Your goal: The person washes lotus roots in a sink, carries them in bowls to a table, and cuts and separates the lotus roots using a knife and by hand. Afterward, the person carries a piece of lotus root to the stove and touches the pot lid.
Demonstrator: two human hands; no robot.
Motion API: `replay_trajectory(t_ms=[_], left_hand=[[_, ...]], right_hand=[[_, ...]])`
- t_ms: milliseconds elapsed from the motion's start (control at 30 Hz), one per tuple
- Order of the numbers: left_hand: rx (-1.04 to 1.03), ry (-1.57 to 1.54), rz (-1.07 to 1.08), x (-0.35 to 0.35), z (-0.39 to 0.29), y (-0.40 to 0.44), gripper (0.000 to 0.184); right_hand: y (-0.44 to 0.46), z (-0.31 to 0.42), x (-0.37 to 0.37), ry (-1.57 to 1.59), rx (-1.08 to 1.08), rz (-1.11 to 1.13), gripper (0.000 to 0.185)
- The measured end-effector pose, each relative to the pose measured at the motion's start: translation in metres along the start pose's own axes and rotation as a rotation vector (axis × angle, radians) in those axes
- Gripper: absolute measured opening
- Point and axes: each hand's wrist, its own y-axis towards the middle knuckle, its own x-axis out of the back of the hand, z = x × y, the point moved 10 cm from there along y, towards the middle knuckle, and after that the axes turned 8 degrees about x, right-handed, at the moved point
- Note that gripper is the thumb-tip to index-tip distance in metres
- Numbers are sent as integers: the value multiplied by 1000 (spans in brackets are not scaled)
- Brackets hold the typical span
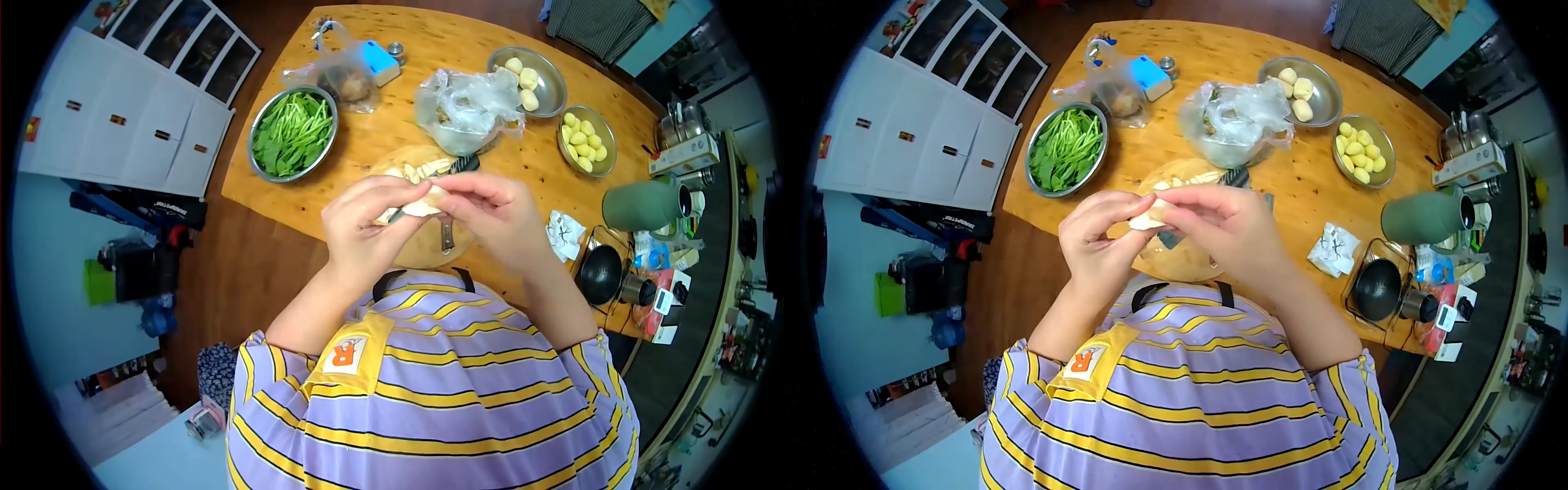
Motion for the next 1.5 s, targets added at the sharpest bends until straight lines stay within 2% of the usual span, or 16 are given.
replay_trajectory(t_ms=[133, 267, 433, 500, 800, 900, 1000, 1033, 1100, 1233, 1333, 1433, 1500], left_hand=[[15, -30, 3, 11, 14, 1, 26], [-27, -56, 29, 17, 20, 10, 28], [27, -75, 56, 36, 36, 28, 28], [-26, -93, 69, 42, 46, 31, 27], [-65, -179, 100, 61, 73, 50, 29], [-33, -217, 171, 61, 91, 60, 31], [-89, -279, 186, 60, 93, 59, 32], [-74, -287, 185, 60, 93, 61, 26], [-111, -271, 208, 60, 88, 63, 25], [-185, -234, 191, 68, 83, 73, 23], [-134, -334, 186, 80, 90, 83, 26], [-261, -314, 197, 85, 76, 85, 24], [-149, -373, 213, 85, 85, 88, 28]], right_hand=[[1, 6, -10, -43, 54, 46, 30], [22, -4, -19, 79, 129, -126, 25], [37, -4, -28, 24, 57, -152, 19], [40, -9, -32, 32, 56, -151, 18], [72, -34, -51, 66, 18, -255, 24], [73, -33, -44, -109, 45, -310, 17], [72, -39, -46, -65, -49, -280, 17], [73, -43, -46, -57, -66, -297, 18], [73, -52, -46, -42, -99, -335, 22], [86, -40, -53, -103, -55, -297, 26], [90, -19, -57, -248, -16, -267, 26], [96, -10, -63, -296, 59, -188, 31], [97, -10, -63, -274, 59, -181, 30]])
